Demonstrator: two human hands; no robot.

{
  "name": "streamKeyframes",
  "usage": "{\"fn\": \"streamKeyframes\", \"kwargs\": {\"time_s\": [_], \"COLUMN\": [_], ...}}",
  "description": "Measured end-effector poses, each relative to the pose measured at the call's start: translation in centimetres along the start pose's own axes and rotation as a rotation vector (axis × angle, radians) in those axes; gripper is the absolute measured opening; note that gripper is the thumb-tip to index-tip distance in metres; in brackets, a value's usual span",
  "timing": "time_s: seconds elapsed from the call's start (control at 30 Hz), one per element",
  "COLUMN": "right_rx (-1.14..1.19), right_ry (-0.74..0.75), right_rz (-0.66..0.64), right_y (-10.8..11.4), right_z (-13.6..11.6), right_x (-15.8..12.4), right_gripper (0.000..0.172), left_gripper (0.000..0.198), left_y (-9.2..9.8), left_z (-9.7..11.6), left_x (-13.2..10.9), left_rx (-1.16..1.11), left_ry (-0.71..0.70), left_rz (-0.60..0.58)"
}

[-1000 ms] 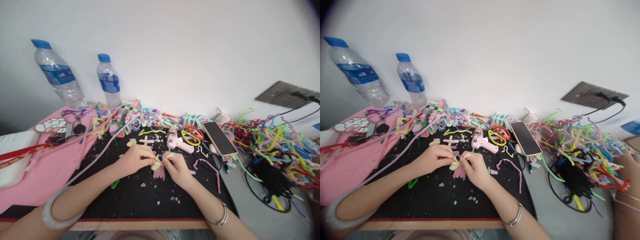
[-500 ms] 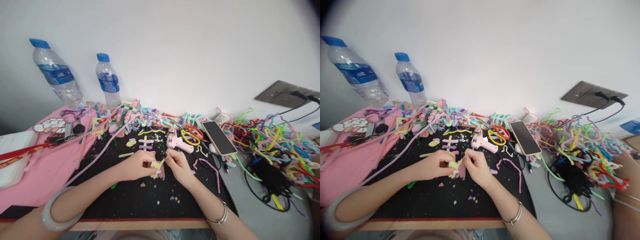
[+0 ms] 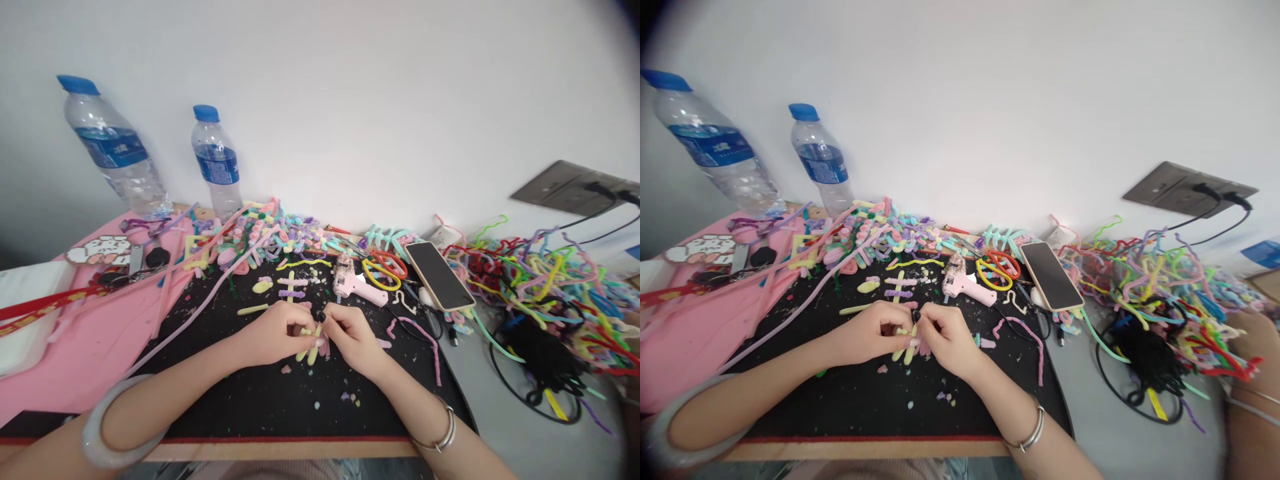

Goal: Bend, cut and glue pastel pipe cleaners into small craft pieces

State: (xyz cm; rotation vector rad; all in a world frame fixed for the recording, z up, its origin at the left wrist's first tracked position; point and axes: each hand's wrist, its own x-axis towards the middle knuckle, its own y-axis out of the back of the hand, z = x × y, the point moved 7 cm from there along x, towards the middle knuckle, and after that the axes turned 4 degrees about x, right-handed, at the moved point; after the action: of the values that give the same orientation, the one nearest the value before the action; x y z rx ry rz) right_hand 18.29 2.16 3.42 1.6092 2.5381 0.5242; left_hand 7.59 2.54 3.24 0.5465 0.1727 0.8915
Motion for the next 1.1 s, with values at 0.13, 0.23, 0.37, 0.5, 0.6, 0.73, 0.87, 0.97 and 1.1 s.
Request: {"fn": "streamKeyframes", "kwargs": {"time_s": [0.13,0.23,0.37,0.5,0.6,0.73,0.87,0.97,1.1], "right_rx": [0.026,0.006,0.022,0.028,0.015,0.013,-0.009,-0.067,-0.125], "right_ry": [-0.024,-0.020,-0.022,-0.012,-0.020,-0.035,-0.014,0.013,0.038], "right_rz": [0.082,0.141,0.106,0.108,0.136,0.107,0.112,0.130,0.183], "right_y": [0.7,1.1,0.5,0.5,1.0,1.0,0.9,1.1,1.4], "right_z": [0.4,0.5,0.5,0.4,0.6,0.9,0.9,0.7,0.4], "right_x": [0.1,0.1,-0.2,-0.2,0.0,0.1,0.1,0.1,0.1], "right_gripper": [0.027,0.024,0.026,0.027,0.026,0.024,0.025,0.025,0.018], "left_gripper": [0.025,0.028,0.028,0.020,0.006,0.014,0.005,0.004,0.004], "left_y": [0.5,1.2,2.2,1.6,1.4,1.1,1.4,2.0,2.4], "left_z": [0.1,-0.1,-0.4,-0.9,-1.3,-1.5,-1.7,-1.9,-2.0], "left_x": [0.0,0.0,-0.1,0.1,0.0,-0.2,-0.2,-0.2,-0.2], "left_rx": [-0.047,-0.058,-0.193,-0.244,-0.244,-0.315,-0.336,-0.333,-0.327], "left_ry": [-0.005,0.001,0.000,0.051,0.109,0.132,0.136,0.142,0.159], "left_rz": [0.031,0.114,0.287,0.239,0.225,0.190,0.243,0.314,0.365]}}
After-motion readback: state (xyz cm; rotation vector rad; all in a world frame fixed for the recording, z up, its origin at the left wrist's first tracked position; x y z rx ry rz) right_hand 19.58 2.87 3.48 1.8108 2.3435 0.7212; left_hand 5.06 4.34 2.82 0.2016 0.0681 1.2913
